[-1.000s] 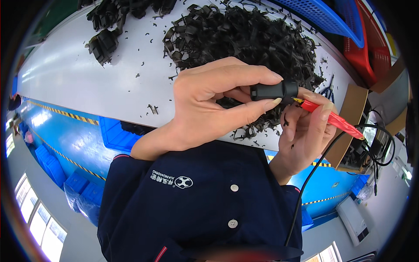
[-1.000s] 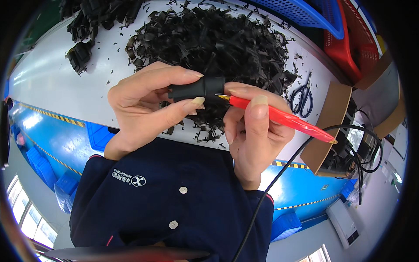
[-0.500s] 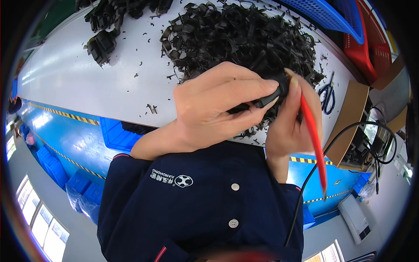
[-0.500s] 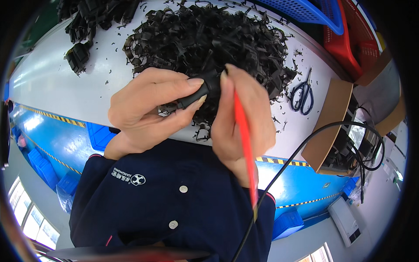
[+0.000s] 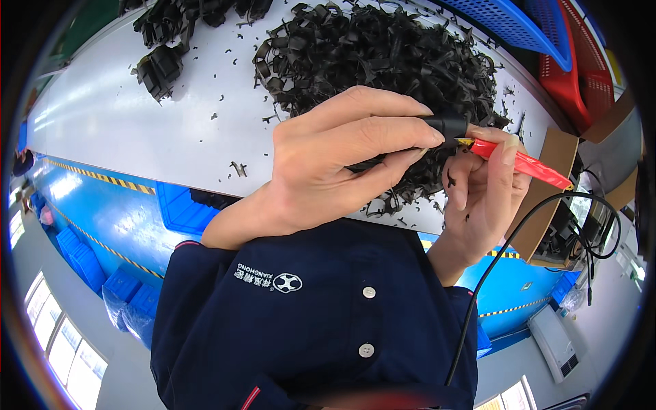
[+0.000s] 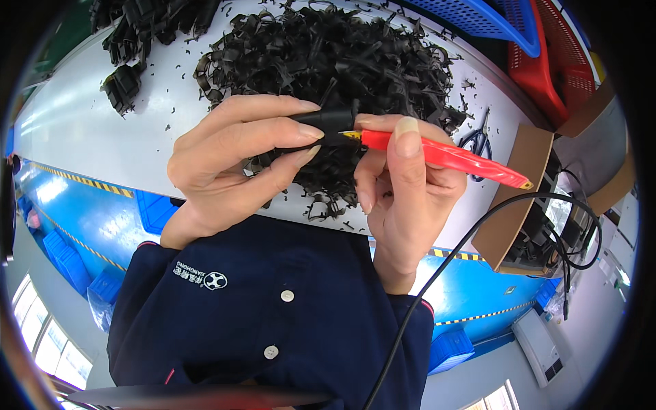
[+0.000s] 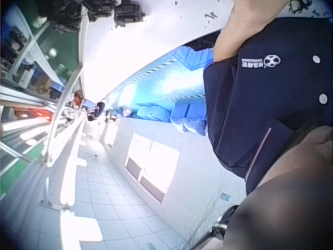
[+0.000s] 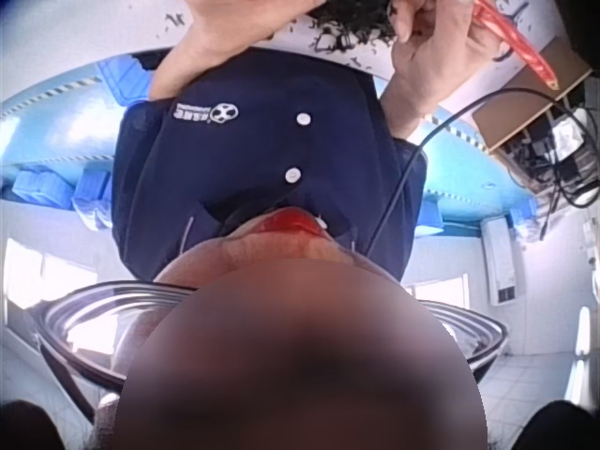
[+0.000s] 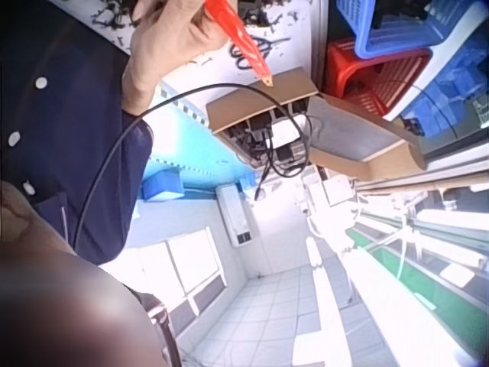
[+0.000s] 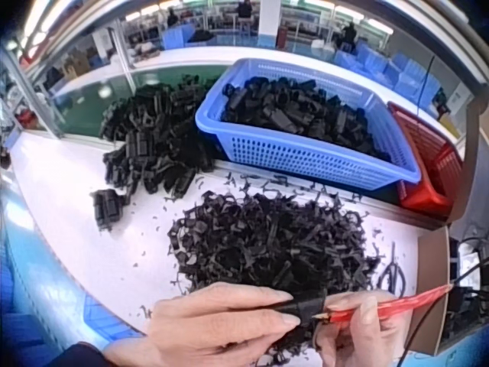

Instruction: The person processes and joins small black plastic components using a handheld heat tool on a factory production line.

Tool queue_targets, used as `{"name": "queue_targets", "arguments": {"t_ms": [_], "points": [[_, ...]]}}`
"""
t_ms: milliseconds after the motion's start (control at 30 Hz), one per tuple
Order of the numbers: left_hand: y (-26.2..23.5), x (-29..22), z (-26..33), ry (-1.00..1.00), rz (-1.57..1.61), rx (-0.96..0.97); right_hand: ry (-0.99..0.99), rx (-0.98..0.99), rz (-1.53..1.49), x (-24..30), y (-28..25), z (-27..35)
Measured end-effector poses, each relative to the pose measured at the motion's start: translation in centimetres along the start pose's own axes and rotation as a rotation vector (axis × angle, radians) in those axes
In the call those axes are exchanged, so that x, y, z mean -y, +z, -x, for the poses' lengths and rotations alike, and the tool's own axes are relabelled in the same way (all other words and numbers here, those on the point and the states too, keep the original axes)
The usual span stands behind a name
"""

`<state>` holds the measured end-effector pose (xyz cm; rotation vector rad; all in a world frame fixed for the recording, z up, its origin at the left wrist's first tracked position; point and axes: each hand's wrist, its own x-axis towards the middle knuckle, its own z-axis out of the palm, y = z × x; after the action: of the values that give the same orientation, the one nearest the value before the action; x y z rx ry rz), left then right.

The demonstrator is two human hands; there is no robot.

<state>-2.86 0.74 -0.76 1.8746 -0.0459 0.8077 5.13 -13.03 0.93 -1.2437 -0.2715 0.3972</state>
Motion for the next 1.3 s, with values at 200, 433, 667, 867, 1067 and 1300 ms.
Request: {"name": "queue_targets", "arguments": {"t_ms": [200, 433, 667, 867, 1067, 1300], "points": [[0.1, 0.2, 0.1, -0.011, 0.011, -0.006, 0.026, 0.057, -0.009, -0.2, -0.2, -0.1], [0.1, 0.2, 0.2, -0.001, 0.010, -0.018, 0.001, -0.006, -0.001, -0.6, -0.1, 0.1], [0.3, -0.5, 0.5, -0.031, -0.027, 0.008, -0.528, -0.107, 0.788, -1.4, 0.8, 0.6], [-0.2, 0.0, 0.4, 0.069, 0.027, 0.006, -0.205, -0.206, 0.233, -0.8, -0.5, -1.0], [-0.3, -1.0, 0.4, -0.280, 0.302, -0.053, -0.212, -0.185, 0.315, -0.8, -0.1, -1.2], [-0.8, -0.8, -0.6, -0.221, 0.242, -0.045, -0.720, -0.038, 0.957, -1.9, -1.4, -4.5]]}}
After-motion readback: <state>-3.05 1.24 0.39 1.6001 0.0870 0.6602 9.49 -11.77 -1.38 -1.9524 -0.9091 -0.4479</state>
